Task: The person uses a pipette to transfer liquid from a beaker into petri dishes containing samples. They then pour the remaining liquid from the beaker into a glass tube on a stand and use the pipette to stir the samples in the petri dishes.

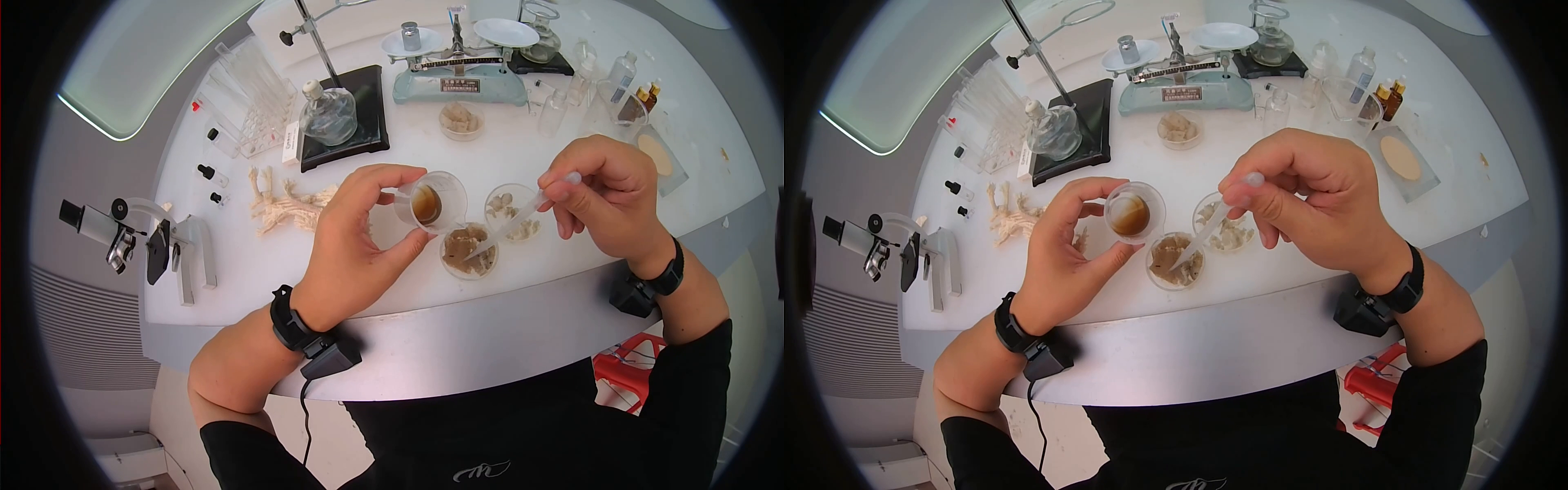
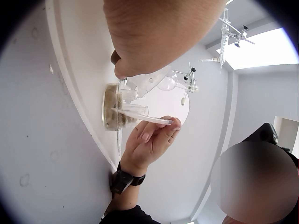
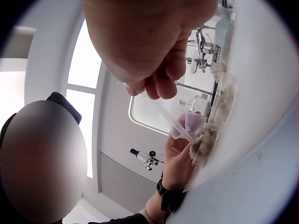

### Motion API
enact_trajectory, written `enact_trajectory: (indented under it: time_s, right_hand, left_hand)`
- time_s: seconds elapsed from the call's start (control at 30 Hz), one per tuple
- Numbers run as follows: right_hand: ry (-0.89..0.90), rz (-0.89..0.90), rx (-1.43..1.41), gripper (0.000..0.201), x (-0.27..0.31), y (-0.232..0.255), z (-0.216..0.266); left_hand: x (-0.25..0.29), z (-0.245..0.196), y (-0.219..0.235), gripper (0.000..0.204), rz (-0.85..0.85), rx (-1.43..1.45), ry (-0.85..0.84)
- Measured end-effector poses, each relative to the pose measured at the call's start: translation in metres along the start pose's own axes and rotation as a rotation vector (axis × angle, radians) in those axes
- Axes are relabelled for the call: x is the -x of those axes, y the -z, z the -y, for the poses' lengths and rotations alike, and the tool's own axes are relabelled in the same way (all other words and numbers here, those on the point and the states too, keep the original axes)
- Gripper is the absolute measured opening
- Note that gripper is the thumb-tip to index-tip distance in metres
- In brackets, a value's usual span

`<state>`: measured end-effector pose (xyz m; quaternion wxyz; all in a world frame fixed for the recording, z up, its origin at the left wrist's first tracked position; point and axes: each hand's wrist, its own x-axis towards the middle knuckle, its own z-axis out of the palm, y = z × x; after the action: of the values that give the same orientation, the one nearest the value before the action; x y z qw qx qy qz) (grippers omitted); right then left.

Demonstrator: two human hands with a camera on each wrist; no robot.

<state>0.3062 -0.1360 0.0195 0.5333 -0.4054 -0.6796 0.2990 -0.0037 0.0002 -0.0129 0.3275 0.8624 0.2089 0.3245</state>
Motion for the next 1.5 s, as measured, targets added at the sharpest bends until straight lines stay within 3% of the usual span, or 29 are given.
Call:
enact_trajectory:
  time_s: [0.7, 1.5]
  right_hand:
    - [0.071, 0.026, 0.101, 0.011, -0.0019, 0.0024, 0.0005]
    - [0.029, -0.006, 0.039, 0.010, -0.0013, 0.0005, -0.0047]
  left_hand:
    - [-0.0003, -0.0007, 0.0004, 0.057, 0.001, -0.024, -0.002]
    - [-0.0001, -0.0006, 0.0007, 0.060, 0.008, -0.007, 0.001]
